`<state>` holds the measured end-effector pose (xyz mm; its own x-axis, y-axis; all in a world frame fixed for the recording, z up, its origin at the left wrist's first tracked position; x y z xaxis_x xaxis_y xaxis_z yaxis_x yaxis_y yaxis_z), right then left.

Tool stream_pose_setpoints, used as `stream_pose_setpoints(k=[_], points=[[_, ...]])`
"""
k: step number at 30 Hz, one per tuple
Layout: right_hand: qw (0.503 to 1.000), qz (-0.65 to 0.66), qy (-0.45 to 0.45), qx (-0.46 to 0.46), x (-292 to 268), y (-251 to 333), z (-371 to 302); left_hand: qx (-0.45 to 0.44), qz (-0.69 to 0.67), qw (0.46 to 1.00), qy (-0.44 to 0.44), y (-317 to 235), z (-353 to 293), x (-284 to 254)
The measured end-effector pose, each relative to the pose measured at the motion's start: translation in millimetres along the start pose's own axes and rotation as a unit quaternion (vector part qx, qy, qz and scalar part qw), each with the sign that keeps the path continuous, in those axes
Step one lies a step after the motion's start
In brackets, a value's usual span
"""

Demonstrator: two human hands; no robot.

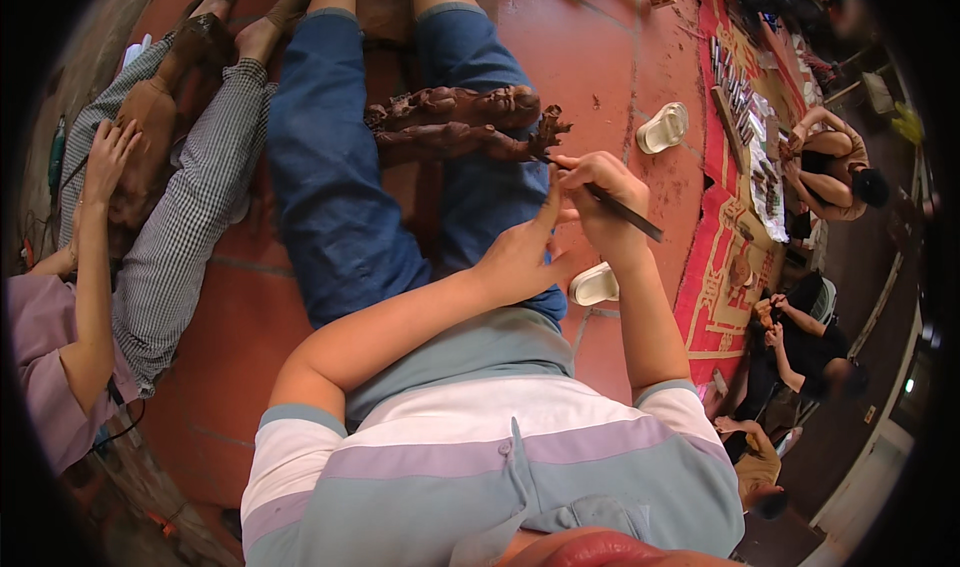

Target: The person sits on the floor and carves a dark wooden object using a chisel. They hold the wood with one hand and use the chisel with the other to shape and refine the surface. The person occasionally rotates the object to access different areas.

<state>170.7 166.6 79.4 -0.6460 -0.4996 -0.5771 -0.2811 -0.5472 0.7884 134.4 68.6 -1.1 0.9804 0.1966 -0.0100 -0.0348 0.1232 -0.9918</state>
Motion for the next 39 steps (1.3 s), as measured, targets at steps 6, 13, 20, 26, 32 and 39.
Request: stream_pose_setpoints(k=[6,13,20,26,32,39], points=[[0.999,-0.023,-0.005,-0.022,-3.4,8.6,-2.6,-0.040,-0.024,0.999,0.008,-3.5,-4.8,-2.2],[0.996,-0.055,-0.054,-0.052,-12.7,8.0,-6.2,-0.015,-0.008,0.999,0.039,-13.8,5.9,-3.4],[0.996,-0.022,-0.053,-0.071,-26.1,7.8,-3.3,-0.034,0.009,0.999,0.025,-15.3,0.6,-32.9],[0.955,0.204,-0.196,0.091,-64.0,-15.4,-17.4,0.060,0.219,0.914,-0.336,-30.5,-31.5,-196.1],[0.934,0.302,-0.179,0.057,-1.5,-47.9,14.7,-0.152,0.403,0.772,-0.467,62.1,-120.7,-320.0],[0.938,0.320,-0.130,0.012,43.8,-24.5,29.4,-0.348,-0.005,0.840,-0.417,168.1,-117.8,-323.4]])
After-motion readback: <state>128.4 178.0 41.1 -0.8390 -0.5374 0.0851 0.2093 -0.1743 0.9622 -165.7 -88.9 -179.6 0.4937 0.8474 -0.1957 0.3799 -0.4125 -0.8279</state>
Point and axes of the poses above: each hand's wrist, its own z-axis towards the middle knuckle, its own x-axis out of the palm, y = z × x, the point moved 6 cm from there along z, towards the middle knuckle, and after that the axes turned 3 degrees about -y, right-handed, at the moved point
